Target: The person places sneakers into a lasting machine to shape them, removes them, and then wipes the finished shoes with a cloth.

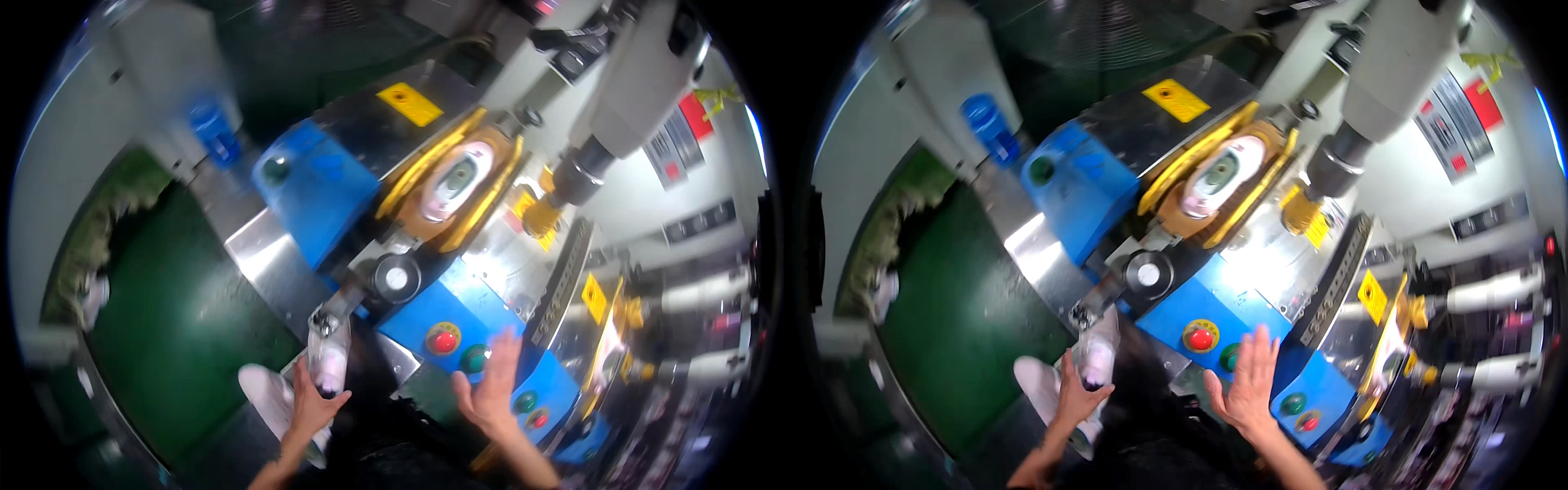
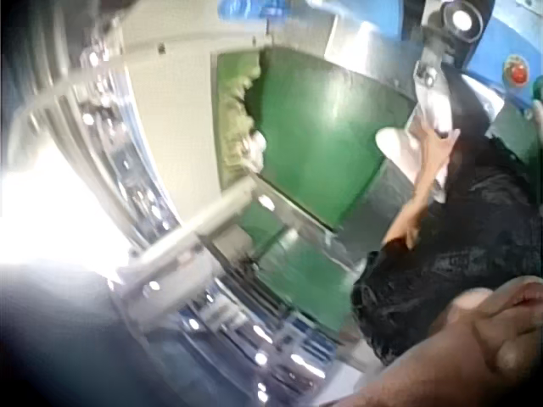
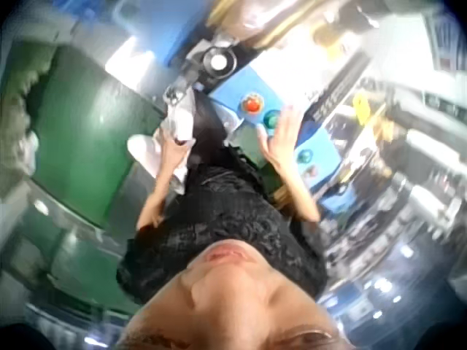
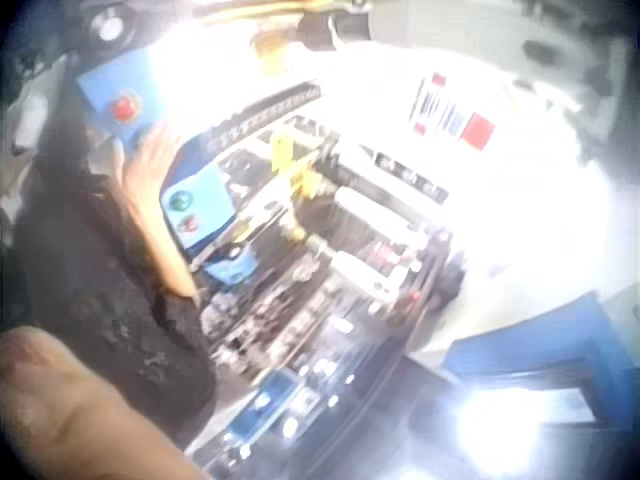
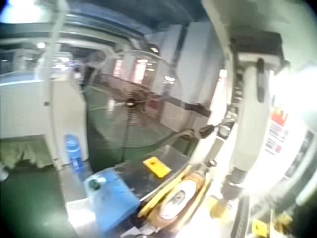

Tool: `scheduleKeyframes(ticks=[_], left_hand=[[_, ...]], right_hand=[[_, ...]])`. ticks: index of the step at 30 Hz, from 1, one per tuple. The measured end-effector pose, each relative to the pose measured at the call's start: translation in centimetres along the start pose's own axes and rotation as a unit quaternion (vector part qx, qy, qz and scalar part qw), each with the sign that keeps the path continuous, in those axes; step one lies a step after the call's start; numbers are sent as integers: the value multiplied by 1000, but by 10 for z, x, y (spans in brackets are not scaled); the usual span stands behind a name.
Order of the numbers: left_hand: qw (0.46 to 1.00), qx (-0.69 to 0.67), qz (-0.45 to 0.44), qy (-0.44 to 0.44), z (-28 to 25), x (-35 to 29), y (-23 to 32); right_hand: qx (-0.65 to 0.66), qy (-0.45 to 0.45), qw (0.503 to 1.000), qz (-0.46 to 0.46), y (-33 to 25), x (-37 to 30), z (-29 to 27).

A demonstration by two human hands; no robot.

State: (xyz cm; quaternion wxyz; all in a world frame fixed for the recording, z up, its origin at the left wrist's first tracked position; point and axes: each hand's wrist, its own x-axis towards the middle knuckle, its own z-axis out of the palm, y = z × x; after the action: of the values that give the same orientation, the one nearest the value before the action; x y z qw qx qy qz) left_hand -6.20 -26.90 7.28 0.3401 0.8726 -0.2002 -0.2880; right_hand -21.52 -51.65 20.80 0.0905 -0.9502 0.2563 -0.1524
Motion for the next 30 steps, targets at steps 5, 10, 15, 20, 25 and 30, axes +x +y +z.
scheduleKeyframes(ticks=[5,10,15,20,25,30], left_hand=[[994,-104,-17,5,40,-4,-50],[954,-273,-111,46,21,-17,-34],[864,-492,-99,-36,14,-149,54],[930,-316,187,16,-7,-217,97],[943,-250,188,112,-45,-234,94],[857,-501,74,90,-77,-251,67]], right_hand=[[1,-171,985,18,-18,-13,-1],[380,-81,917,88,-49,-67,0],[742,-320,518,282,-40,-147,97],[805,-464,178,323,-58,-174,51],[740,-583,12,335,-106,-192,13],[786,-463,278,300,-172,-199,20]])
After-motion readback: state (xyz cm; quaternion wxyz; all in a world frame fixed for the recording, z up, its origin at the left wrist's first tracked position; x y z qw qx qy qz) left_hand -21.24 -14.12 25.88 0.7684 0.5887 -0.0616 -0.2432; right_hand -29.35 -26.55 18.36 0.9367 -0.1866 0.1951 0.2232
